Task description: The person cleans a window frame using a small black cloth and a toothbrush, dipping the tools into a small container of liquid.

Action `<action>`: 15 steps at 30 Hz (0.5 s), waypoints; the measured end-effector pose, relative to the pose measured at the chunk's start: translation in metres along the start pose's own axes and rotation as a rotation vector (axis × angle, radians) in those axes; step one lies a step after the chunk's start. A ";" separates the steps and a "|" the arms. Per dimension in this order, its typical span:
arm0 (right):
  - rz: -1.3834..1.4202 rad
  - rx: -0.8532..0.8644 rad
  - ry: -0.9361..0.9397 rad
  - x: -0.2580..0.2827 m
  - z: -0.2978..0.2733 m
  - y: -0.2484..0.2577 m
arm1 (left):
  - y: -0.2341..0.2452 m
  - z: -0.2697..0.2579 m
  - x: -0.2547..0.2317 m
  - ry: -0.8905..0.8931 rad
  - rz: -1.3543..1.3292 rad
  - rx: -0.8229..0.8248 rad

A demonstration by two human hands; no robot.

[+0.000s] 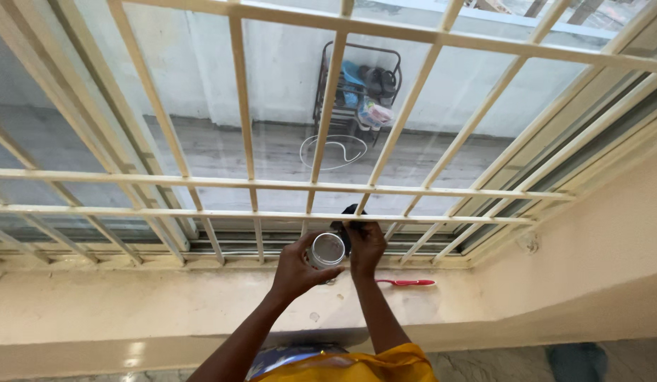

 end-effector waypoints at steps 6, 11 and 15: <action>0.029 0.002 -0.040 -0.087 -0.019 0.028 | -0.003 0.002 0.005 0.054 0.002 0.018; -0.286 0.097 -0.227 -0.136 -0.058 0.042 | -0.006 0.002 0.002 -0.009 0.024 0.045; -0.245 0.161 -0.187 -0.127 -0.047 0.048 | -0.009 0.002 0.006 0.034 -0.038 0.059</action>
Point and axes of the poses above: each hand's wrist, its own z-axis towards the middle knuckle, its own y-axis out of the back of the hand, x = y × z, the point moved 10 cm from there along z, towards the middle knuckle, and after that the axes turned 5 degrees about -y, right-handed, at the moved point
